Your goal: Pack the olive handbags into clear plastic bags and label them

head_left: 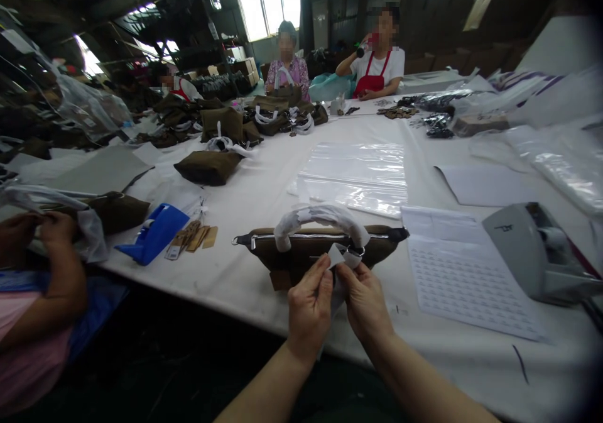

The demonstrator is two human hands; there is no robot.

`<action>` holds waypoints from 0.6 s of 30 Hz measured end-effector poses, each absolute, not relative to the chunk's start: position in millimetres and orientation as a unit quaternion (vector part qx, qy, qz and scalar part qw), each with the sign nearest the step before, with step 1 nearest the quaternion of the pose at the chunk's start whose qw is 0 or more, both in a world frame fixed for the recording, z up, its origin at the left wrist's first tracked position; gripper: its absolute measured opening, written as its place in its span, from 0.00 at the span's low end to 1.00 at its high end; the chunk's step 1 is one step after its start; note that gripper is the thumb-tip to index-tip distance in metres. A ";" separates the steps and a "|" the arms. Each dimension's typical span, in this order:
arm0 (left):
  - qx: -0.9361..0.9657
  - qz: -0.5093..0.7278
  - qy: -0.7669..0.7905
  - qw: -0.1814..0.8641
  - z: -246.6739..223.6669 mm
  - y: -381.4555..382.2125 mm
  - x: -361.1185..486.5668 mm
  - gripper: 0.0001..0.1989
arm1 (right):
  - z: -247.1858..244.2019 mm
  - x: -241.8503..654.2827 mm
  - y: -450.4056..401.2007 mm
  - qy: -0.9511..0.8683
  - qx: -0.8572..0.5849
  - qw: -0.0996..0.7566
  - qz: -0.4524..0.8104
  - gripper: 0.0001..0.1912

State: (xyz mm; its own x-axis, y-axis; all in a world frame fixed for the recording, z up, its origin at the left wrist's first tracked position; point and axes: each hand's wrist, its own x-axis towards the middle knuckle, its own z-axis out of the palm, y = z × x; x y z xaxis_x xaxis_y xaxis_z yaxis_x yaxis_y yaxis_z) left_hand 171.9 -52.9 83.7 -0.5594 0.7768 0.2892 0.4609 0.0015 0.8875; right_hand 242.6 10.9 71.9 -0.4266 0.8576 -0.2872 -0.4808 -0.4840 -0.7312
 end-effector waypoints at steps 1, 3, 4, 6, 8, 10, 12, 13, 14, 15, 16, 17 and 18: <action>0.449 0.548 0.693 0.132 82.1 -52.1 174.0 0.15 | 74.1 241.1 9.6 -0.274 -0.332 0.425 0.796 0.14; 0.462 0.544 0.693 0.099 78.3 -49.8 177.4 0.15 | 78.2 237.3 7.1 -0.240 -0.332 0.437 0.801 0.16; 0.473 0.539 0.692 0.081 76.1 -48.3 178.7 0.15 | 79.7 235.2 6.2 -0.216 -0.332 0.442 0.805 0.16; 0.498 0.526 0.688 0.046 71.4 -44.7 180.4 0.16 | 81.7 231.8 5.2 -0.160 -0.336 0.449 0.812 0.16; 0.526 0.509 0.681 0.012 66.9 -41.3 180.9 0.17 | 83.0 230.2 5.1 -0.107 -0.343 0.448 0.819 0.16; 0.554 0.492 0.672 -0.019 63.3 -39.6 179.6 0.19 | 84.7 230.8 5.3 -0.075 -0.341 0.441 0.827 0.16; 0.582 0.471 0.661 -0.044 60.7 -40.0 176.9 0.21 | 87.5 233.1 5.3 -0.069 -0.331 0.433 0.836 0.14; 0.598 0.460 0.654 -0.057 59.7 -40.7 175.2 0.21 | 89.1 234.6 5.2 -0.072 -0.328 0.430 0.838 0.12; 0.609 0.450 0.650 -0.067 58.8 -41.7 173.6 0.21 | 90.5 236.2 5.1 -0.073 -0.328 0.428 0.839 0.11; 0.618 0.441 0.647 -0.075 58.2 -42.6 172.3 0.21 | 91.6 237.7 5.1 -0.074 -0.333 0.427 0.838 0.10; 0.622 0.436 0.646 -0.078 57.9 -43.3 171.5 0.20 | 92.2 239.0 5.2 -0.076 -0.339 0.424 0.836 0.09; 0.621 0.436 0.646 -0.078 58.0 -43.8 171.3 0.20 | 92.1 240.0 5.5 -0.079 -0.346 0.423 0.834 0.09; 0.615 0.441 0.650 -0.071 58.5 -43.9 171.7 0.19 | 91.2 240.5 5.8 -0.080 -0.355 0.422 0.830 0.09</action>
State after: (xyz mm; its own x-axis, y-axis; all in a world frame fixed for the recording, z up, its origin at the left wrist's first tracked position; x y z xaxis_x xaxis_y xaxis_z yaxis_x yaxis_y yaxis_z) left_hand 171.7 -43.9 58.5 -0.2329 0.7363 0.6353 0.8624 -0.1455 0.4849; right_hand 240.5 5.8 91.2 -0.3920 0.7575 -0.5221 -0.6431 -0.6314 -0.4333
